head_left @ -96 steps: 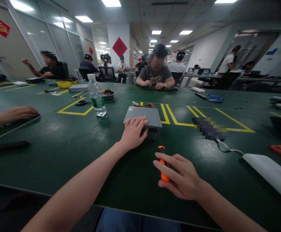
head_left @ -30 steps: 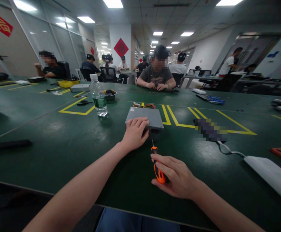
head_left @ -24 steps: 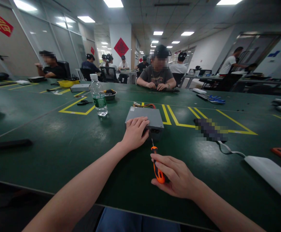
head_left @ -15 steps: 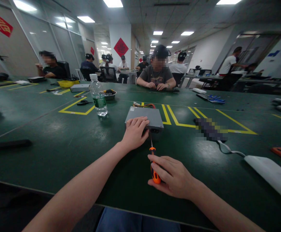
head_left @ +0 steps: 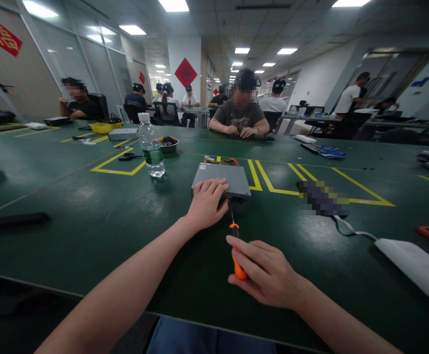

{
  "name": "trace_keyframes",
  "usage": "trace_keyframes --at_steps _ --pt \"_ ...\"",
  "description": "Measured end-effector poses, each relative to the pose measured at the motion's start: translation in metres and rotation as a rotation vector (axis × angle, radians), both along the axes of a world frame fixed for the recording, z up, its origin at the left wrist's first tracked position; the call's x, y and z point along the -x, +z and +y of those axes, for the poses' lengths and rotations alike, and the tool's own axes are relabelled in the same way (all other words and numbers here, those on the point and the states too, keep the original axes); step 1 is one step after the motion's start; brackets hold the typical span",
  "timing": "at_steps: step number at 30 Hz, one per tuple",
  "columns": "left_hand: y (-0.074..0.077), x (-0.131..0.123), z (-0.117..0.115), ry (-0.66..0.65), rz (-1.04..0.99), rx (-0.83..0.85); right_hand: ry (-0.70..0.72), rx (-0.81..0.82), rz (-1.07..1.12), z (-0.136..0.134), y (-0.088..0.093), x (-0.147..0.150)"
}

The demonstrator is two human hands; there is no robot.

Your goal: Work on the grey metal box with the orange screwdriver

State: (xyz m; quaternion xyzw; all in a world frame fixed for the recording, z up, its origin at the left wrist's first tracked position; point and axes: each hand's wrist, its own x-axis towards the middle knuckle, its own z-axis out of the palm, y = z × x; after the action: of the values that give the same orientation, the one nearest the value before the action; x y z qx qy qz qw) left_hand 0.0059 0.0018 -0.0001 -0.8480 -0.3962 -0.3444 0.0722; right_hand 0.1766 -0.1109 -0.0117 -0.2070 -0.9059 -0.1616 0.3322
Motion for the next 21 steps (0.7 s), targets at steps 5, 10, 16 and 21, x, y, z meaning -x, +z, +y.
trace_keyframes --at_steps 5,10,16,21 --pt "0.0 0.0 0.0 0.0 -0.007 -0.004 -0.004 0.054 0.025 -0.001 0.001 0.002" --pt "0.0 0.0 -0.001 0.005 -0.004 0.009 -0.023 0.037 -0.096 -0.003 0.009 0.005" --pt "0.0 0.0 0.0 0.007 0.001 0.007 0.028 -0.042 -0.011 0.0 -0.001 0.004" --pt "0.001 0.0 -0.001 0.003 -0.004 -0.003 0.015 0.0 0.002 0.0 -0.002 0.003"
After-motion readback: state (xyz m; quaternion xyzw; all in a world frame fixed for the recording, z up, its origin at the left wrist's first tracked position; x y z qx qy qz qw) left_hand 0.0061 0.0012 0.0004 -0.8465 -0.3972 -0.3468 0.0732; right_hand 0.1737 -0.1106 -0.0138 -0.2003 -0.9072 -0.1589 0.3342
